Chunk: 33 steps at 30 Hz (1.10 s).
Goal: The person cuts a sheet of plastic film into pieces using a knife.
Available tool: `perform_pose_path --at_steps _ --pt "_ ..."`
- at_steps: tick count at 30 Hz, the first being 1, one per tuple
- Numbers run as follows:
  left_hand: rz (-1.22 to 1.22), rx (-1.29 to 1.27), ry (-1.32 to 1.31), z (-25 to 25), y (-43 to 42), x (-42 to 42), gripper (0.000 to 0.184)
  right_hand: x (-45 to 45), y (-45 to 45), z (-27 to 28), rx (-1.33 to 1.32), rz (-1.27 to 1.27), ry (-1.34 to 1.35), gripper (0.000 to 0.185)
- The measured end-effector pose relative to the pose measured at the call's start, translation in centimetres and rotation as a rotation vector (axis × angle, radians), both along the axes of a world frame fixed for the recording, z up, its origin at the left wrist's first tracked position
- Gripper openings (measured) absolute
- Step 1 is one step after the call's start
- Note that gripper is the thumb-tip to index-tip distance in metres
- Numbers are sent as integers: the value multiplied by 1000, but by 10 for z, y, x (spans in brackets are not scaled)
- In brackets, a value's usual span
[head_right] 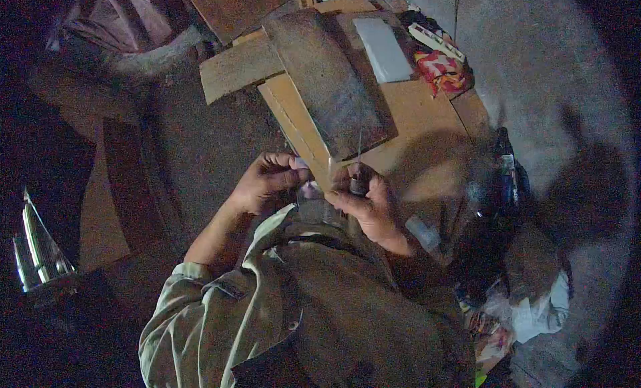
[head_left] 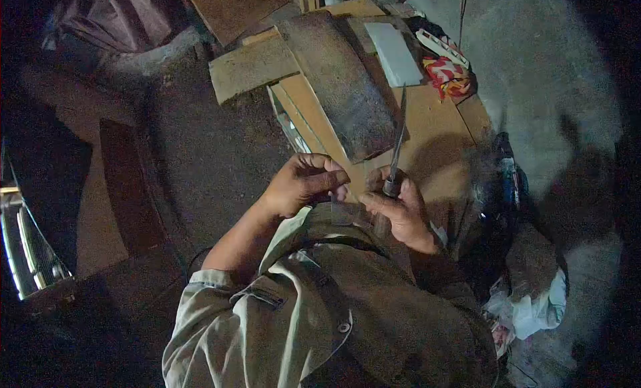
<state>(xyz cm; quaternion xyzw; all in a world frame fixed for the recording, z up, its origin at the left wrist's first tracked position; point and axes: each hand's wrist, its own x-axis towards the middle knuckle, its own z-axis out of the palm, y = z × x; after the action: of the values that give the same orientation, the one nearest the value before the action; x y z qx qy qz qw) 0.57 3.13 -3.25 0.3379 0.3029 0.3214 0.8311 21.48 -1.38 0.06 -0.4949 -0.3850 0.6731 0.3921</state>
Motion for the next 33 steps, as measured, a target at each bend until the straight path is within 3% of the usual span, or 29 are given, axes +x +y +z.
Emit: perform_pose_path --at_steps 3,5,18,21,24,27,28,33 --pt "116 -65 -72 6 -9 11 16 -6 -5 -11 123 -44 -65 27" --pt "129 22 61 7 -18 20 17 -13 -7 -14 205 -205 -62 26" --pt "212 -63 38 -3 -30 29 11 -7 -11 -12 217 -122 -137 22" --pt "188 -66 46 10 -25 20 11 10 -11 -1 304 -141 -268 19" --pt "220 -137 -74 16 -23 9 11 39 -12 29 295 97 -663 23" --pt "272 -109 -72 21 -21 3 10 53 -18 46 248 192 -677 20" --pt "292 -85 -81 20 -20 3 11 61 -18 41 376 232 -743 24" --pt "291 -90 -91 24 -19 -1 13 66 -24 57 297 327 -826 30"
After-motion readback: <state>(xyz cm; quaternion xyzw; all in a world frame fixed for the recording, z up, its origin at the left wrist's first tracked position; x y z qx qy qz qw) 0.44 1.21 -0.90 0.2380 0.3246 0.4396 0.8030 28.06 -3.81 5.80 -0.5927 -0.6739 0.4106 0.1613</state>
